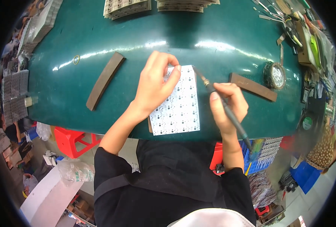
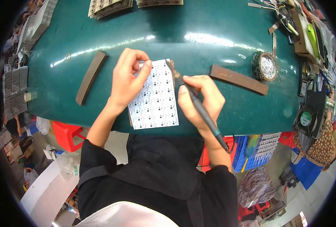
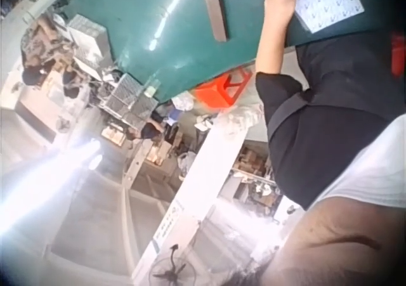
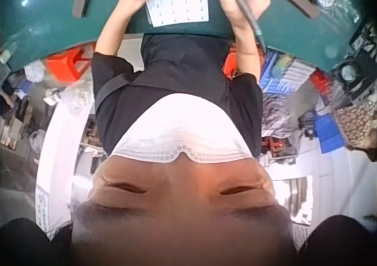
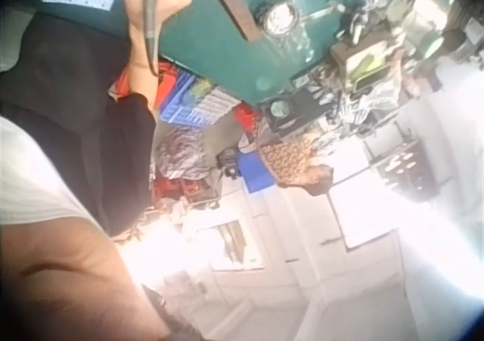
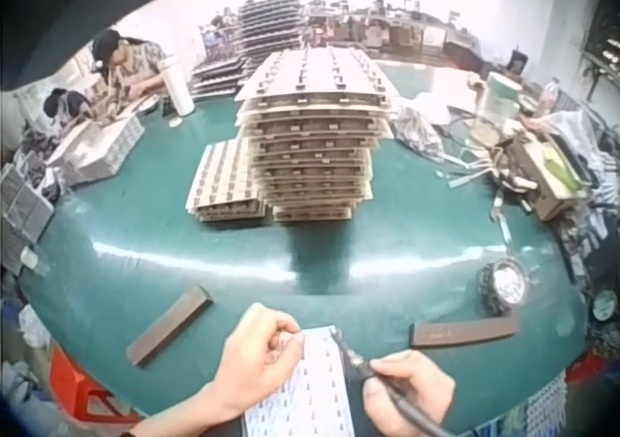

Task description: The person solders electronic components onto a printed circuit board using a soldering iron and solder wire.

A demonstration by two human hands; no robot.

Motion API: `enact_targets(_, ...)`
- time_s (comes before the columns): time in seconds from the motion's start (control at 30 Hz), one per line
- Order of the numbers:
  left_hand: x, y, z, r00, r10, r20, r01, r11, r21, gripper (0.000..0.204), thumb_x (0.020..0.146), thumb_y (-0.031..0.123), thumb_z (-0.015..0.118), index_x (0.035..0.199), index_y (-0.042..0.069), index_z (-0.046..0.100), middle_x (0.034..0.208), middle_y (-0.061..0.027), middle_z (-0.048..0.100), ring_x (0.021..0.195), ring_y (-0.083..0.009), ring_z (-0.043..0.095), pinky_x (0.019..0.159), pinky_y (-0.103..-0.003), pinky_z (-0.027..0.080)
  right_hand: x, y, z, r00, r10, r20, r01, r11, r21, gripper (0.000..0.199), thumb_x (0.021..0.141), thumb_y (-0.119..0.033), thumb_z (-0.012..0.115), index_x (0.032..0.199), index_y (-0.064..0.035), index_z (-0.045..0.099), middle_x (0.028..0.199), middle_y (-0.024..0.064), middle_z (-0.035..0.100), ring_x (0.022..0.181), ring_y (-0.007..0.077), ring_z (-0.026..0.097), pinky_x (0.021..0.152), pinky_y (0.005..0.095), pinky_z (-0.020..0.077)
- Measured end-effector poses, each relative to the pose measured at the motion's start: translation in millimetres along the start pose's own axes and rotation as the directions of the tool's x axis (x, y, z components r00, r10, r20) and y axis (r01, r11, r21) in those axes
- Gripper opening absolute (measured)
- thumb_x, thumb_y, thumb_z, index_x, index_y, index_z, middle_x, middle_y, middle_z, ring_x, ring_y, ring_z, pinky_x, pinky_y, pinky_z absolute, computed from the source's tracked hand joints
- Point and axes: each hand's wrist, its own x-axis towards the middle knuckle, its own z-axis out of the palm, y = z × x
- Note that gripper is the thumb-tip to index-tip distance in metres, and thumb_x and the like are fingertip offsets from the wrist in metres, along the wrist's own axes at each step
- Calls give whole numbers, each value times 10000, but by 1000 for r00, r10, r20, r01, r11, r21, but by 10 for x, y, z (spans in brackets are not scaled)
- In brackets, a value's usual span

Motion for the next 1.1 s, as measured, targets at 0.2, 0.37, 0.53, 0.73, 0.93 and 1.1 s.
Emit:
enact_targets(0.2,-25,-145,84,1000,-3,14,3,1000,18,98,864,66,678,915,33,601,820,-36,502,669,-125,456,596,-261,418,19,70,95,998,45,34,-45,999,1,175,749,3,710,913,32,653,767,105,647,603,140,574,562,253,467)
enact_targets(0.37,-41,-156,87,997,-25,73,21,998,52,128,872,87,659,966,35,591,908,-102,551,735,-234,615,639,-355,499,15,102,119,997,65,44,-65,998,6,165,756,0,710,908,30,653,764,100,648,603,132,574,564,251,468)
enact_targets(0.53,-40,-172,92,997,8,73,-14,996,82,120,873,86,658,962,41,592,901,-103,552,726,-251,619,628,-357,501,14,101,118,995,84,57,-85,996,11,164,761,-1,711,913,31,655,770,99,654,611,129,584,573,251,477)
enact_targets(0.73,-64,-185,132,996,25,87,-35,993,115,108,874,87,656,956,51,595,901,-93,554,722,-276,632,616,-375,508,-31,91,113,995,87,56,-88,996,14,175,759,-4,715,921,31,658,772,103,658,611,132,591,575,250,482)
enact_targets(0.93,-84,-183,139,992,86,92,-97,987,125,117,872,84,656,958,48,586,901,-98,548,713,-279,628,611,-378,511,-93,51,69,995,68,72,-67,998,-16,181,755,-3,713,922,34,655,781,117,661,607,140,589,558,251,474)
enact_targets(1.1,-137,-158,87,991,74,113,-86,990,112,122,863,72,653,949,41,571,902,-106,542,697,-277,621,597,-380,505,-159,36,44,1000,12,13,-12,999,38,188,743,16,698,922,40,648,774,130,655,603,148,580,550,251,466)
